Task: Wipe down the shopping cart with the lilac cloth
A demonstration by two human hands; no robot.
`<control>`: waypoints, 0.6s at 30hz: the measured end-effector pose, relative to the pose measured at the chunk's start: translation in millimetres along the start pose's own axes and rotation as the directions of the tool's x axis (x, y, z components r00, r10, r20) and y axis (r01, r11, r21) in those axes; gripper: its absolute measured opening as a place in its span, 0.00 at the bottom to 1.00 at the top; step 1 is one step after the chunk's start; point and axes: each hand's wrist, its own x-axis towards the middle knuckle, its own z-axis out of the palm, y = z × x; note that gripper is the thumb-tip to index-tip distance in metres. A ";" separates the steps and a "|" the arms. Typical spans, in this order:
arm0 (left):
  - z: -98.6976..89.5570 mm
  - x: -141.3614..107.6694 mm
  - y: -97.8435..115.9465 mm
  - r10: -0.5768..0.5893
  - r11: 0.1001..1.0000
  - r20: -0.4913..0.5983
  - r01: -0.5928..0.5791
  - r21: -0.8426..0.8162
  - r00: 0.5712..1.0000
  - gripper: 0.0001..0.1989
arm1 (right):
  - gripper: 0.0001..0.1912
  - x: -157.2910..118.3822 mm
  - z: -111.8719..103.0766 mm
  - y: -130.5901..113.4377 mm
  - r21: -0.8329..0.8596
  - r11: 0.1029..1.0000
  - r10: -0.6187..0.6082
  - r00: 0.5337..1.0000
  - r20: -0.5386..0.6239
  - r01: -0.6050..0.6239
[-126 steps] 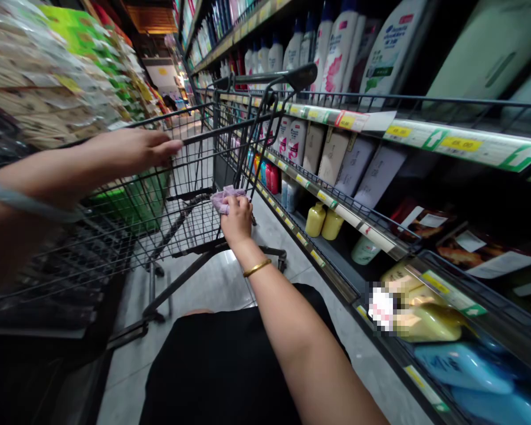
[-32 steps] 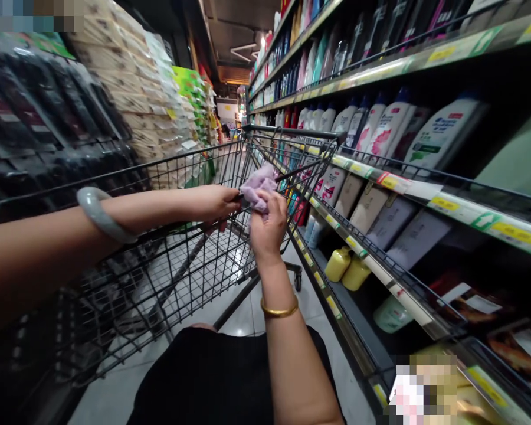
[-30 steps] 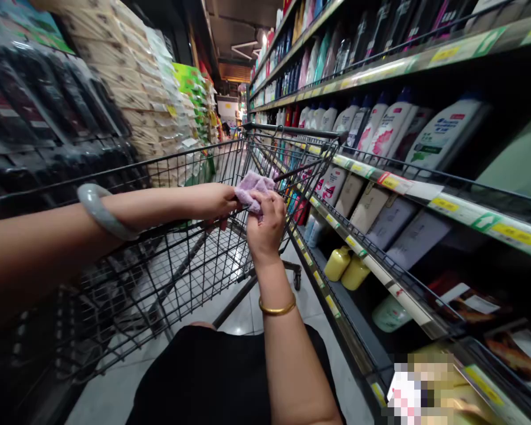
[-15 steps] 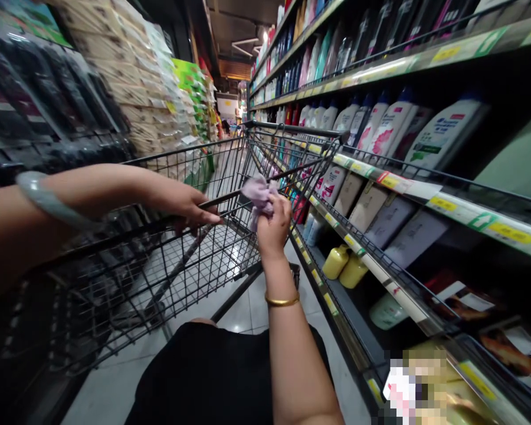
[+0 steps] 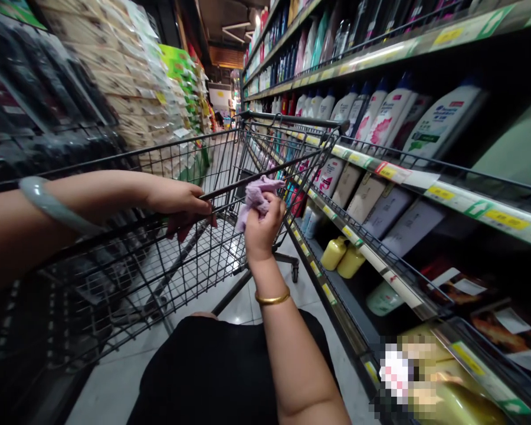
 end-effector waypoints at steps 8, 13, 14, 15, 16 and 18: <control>-0.2 1.2 1.4 0.036 0.998 0.005 -0.036 0.044 0.999 0.24 | 0.14 -5.1 -2.2 -2.3 0.031 0.990 -0.139 0.978 0.158 0.136; 3.4 -3.0 8.5 -0.004 0.993 -0.071 0.012 0.119 0.997 0.23 | 0.12 -6.9 -7.6 2.4 -0.016 0.999 -0.046 0.994 0.099 0.047; 3.4 -2.9 9.3 -0.011 0.983 -0.123 0.033 0.179 0.992 0.21 | 0.12 -10.3 -8.0 -2.6 0.020 0.990 -0.139 0.973 0.184 0.137; 2.8 -2.4 9.9 -0.012 0.969 -0.177 0.055 0.240 0.984 0.19 | 0.13 -13.7 -8.0 -6.3 0.067 0.972 -0.234 0.935 0.268 0.224; 1.8 -1.7 10.0 -0.003 0.950 -0.234 0.076 0.304 0.972 0.17 | 0.14 -16.6 -7.6 -7.3 0.108 0.952 -0.306 0.892 0.332 0.286; -0.7 0.3 9.8 0.041 0.908 -0.317 0.097 0.408 0.948 0.16 | 0.16 -19.2 -6.3 1.0 0.111 0.948 -0.319 0.875 0.365 0.299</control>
